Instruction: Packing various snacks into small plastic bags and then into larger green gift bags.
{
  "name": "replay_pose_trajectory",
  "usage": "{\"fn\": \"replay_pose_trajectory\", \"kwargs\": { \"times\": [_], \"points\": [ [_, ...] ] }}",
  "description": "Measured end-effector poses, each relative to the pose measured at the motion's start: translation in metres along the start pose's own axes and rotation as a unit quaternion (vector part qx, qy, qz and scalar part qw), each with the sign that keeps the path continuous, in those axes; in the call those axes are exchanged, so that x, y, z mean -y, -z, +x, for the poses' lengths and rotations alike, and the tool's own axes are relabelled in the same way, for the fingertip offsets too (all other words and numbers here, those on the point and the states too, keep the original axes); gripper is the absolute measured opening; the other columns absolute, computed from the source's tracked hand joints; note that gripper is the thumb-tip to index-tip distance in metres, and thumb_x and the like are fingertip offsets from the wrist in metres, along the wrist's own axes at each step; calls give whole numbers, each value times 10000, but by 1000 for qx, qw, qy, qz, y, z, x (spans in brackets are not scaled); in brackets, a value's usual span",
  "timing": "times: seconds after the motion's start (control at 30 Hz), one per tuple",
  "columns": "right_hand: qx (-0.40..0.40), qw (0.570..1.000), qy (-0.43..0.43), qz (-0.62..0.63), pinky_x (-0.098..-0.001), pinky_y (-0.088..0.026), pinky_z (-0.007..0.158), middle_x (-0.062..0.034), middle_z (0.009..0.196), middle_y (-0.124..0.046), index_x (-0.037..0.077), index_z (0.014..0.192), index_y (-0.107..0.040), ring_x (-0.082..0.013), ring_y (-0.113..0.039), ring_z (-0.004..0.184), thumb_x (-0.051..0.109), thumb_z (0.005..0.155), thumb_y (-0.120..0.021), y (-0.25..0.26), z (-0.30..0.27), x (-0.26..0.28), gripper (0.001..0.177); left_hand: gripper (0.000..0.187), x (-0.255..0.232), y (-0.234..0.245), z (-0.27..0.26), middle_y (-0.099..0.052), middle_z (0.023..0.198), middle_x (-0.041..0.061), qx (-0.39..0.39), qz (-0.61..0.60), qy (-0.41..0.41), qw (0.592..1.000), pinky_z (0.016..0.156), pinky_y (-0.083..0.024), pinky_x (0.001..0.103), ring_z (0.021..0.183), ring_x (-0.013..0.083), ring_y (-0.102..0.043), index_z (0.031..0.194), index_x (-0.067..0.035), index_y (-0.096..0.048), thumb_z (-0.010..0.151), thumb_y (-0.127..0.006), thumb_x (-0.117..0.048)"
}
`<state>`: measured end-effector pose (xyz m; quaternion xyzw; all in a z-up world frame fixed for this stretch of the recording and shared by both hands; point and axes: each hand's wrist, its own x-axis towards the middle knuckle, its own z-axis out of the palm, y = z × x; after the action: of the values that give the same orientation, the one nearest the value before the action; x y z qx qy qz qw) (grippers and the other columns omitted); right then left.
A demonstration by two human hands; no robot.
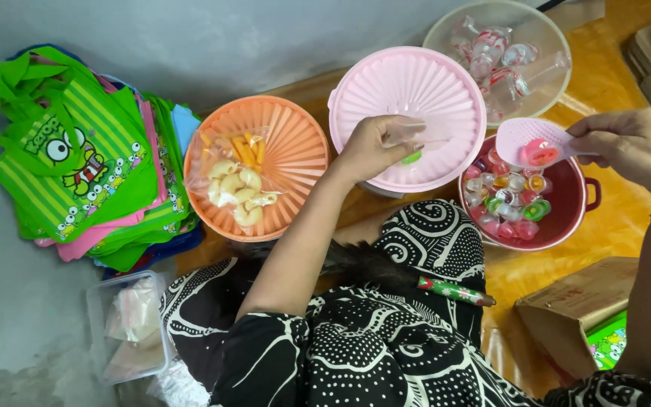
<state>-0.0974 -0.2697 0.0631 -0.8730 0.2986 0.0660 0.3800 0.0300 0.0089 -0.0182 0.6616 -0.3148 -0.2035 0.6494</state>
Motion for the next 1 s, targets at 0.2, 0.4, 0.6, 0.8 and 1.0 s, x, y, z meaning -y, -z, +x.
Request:
{"fn": "replay_pose_trajectory", "kwargs": {
  "times": [0.2, 0.4, 0.6, 0.8, 1.0],
  "points": [
    [26, 998, 23, -55, -265, -366, 597, -150, 762, -614, 4, 925, -650, -202, -548, 666, 53, 801, -533, -1, -15, 51, 177, 78, -25, -9, -3, -652, 676, -2, -134, 41, -14, 990, 544, -430, 160, 654, 31, -550, 667, -102, -646, 656, -724, -106],
    [59, 992, 51, -103, -306, -382, 663, -135, 765, -623, -34, 868, -648, -215, -541, 685, 63, 792, -523, -6, -23, 70, 175, 449, -49, -14, -16, -591, 801, -114, -182, 146, 64, 970, 570, -426, 255, 568, 88, -521, 765, -186, -402, 535, -752, -349],
    [76, 987, 17, -140, -344, -368, 699, -153, 814, -643, -14, 907, -658, -259, -549, 742, 111, 818, -495, -9, -38, 94, 224, 874, -36, -6, -6, -414, 1295, 128, 39, 175, 85, 980, 930, -319, 346, 1178, 281, -358, 1284, -172, -254, 558, -734, -245],
    [85, 987, 29, -132, -328, -371, 635, -181, 735, -623, -31, 888, -651, -253, -536, 671, 106, 806, -501, -9, -36, 87, 219, 895, -38, -14, 8, -530, 1046, 59, -52, 170, 202, 963, 732, -412, 293, 888, 198, -546, 1200, -149, -299, 463, -736, -408],
    [74, 989, 24, -130, -326, -382, 659, -171, 808, -632, -41, 913, -637, -240, -565, 720, 105, 831, -493, -7, -29, 70, 221, 28, -7, -18, 21, -652, 681, -83, -135, 268, 86, 950, 607, -455, 266, 683, 126, -615, 646, -193, -609, 641, -636, -202]
  ]
}}
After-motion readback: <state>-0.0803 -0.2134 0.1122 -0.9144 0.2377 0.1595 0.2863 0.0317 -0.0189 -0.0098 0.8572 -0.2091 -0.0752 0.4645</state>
